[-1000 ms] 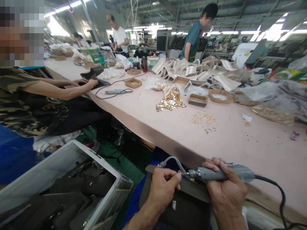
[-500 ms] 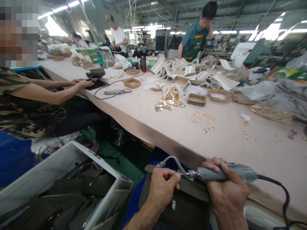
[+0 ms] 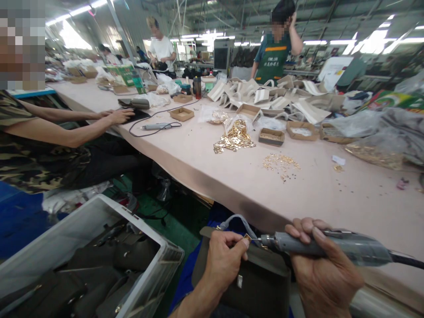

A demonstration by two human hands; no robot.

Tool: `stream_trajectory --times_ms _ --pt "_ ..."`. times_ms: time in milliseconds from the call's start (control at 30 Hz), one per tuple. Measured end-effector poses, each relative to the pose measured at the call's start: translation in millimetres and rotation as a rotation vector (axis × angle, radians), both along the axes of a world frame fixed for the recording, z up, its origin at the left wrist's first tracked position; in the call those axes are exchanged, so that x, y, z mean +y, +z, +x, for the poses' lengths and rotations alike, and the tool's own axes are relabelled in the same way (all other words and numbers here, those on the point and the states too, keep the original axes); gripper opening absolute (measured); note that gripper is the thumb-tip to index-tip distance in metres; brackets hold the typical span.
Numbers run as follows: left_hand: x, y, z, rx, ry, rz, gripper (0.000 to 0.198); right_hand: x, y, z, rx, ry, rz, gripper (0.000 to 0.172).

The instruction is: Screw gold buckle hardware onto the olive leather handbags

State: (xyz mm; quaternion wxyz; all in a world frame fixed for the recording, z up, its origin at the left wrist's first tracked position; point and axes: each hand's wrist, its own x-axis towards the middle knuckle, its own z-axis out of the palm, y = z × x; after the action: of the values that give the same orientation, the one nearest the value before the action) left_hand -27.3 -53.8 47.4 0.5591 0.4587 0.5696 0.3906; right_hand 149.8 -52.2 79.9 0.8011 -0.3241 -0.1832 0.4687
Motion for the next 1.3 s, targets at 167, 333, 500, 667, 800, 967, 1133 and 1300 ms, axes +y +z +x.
stream_trajectory --times_ms 167,333,500,667,800,967,1133,1300 --pt "-1 1.0 0 -0.007 -0.001 -0.001 0.031 0 1.1 -3 -0.026 0.013 -0.009 0.013" --pt "-1 -2.6 -1 -0.001 -0.003 0.005 0.032 0 2.4 -6 -0.048 -0.006 -0.006 0.011" --pt "-1 -2.6 0 -0.005 -0.003 -0.007 0.032 -2 2.3 -7 -0.074 -0.003 -0.002 0.011" --pt "-1 -5.1 0 0.019 -0.006 -0.010 0.032 -4 2.8 -9 -0.105 -0.019 0.004 0.012" --pt "-2 -9.3 0 0.039 -0.004 -0.008 0.032 -6 5.7 -15 -0.168 -0.020 0.028 0.011" --pt "-1 -9.6 1 0.081 -0.001 -0.014 0.032 -10 7.8 -23 -0.269 -0.038 0.078 0.013" --pt "-1 -7.0 4 0.097 0.013 -0.014 0.030 -14 9.2 -29 -0.337 -0.042 0.119 0.015" --pt "-1 -7.1 5 0.097 0.003 -0.023 0.029 -19 12.1 -36 -0.407 -0.033 0.143 0.019"
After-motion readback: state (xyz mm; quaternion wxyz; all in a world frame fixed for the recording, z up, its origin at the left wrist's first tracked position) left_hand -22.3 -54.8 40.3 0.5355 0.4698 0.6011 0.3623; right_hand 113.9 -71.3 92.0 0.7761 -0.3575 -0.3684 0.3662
